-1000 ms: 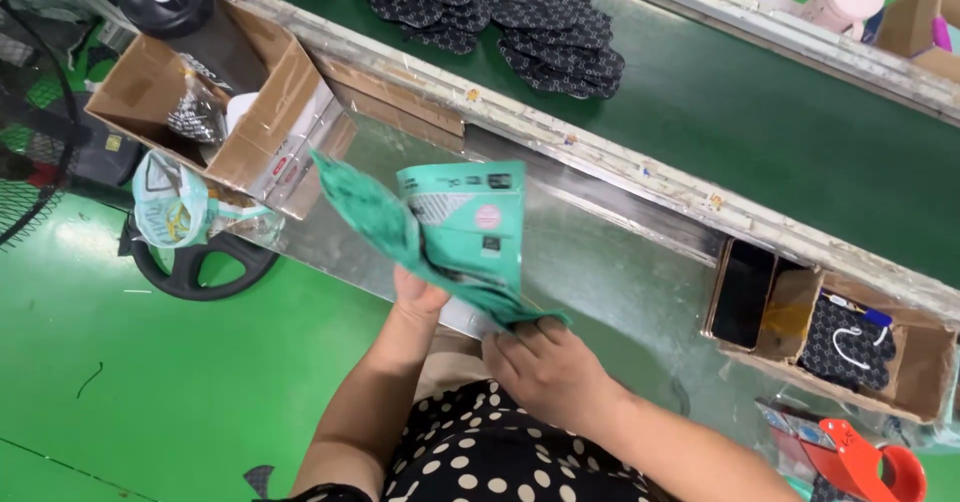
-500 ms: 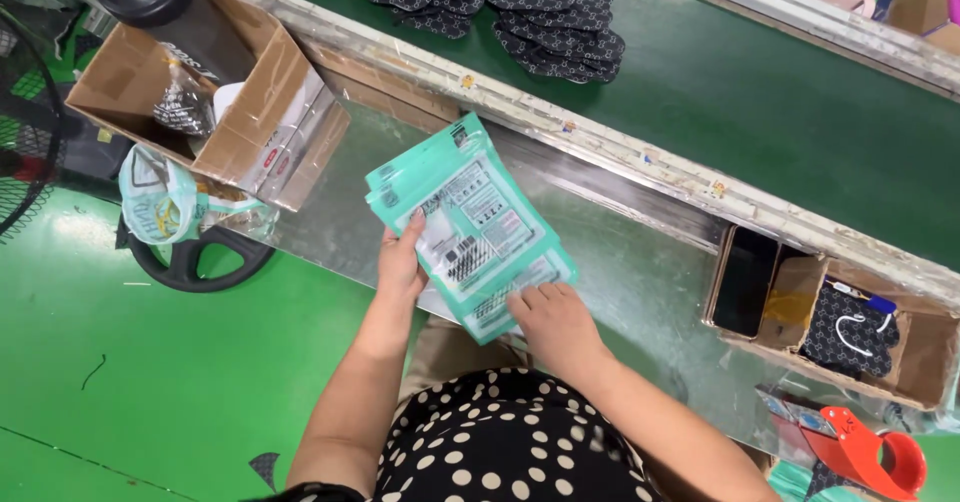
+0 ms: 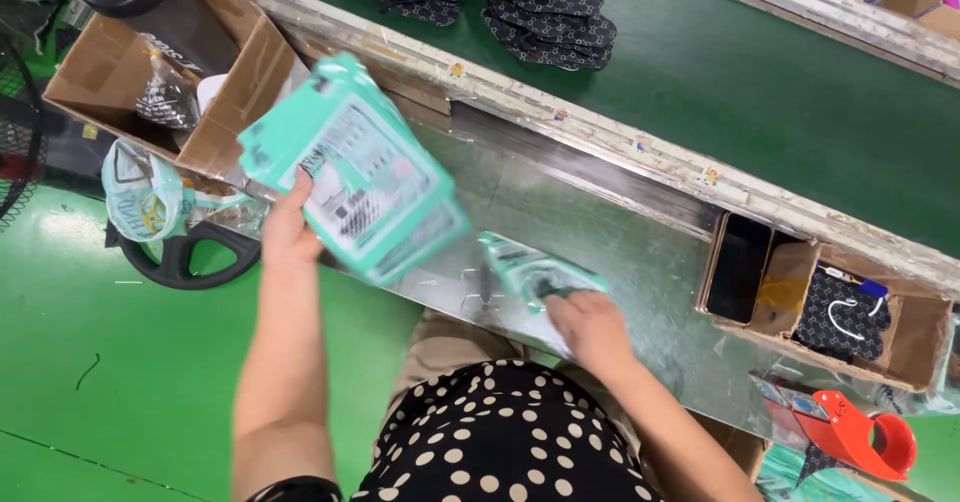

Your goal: The person picks up black fabric items from a conveyor belt and places them into green plastic envelopes.

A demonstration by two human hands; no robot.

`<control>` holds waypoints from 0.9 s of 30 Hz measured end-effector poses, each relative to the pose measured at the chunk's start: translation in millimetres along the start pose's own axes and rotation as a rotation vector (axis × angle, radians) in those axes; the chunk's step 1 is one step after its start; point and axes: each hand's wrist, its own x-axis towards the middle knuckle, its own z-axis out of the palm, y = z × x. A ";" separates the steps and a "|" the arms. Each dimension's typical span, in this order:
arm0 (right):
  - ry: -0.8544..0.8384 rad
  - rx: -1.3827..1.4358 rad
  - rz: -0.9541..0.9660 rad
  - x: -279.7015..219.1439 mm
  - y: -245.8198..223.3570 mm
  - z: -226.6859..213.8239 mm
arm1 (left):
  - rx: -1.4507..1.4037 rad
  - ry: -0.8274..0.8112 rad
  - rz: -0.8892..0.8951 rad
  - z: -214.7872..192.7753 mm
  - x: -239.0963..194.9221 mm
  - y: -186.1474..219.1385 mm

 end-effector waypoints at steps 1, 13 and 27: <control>0.003 0.001 0.002 -0.3 2.3 -7.8 | 0.003 -0.002 -0.001 7.0 0.2 7.6; 0.222 -0.001 0.251 4.8 -14.4 -71.6 | 1.090 -0.404 0.008 133.8 61.3 -5.4; 0.415 1.568 0.460 -5.5 15.8 -75.4 | 0.326 -0.797 -0.370 202.8 -72.3 -168.0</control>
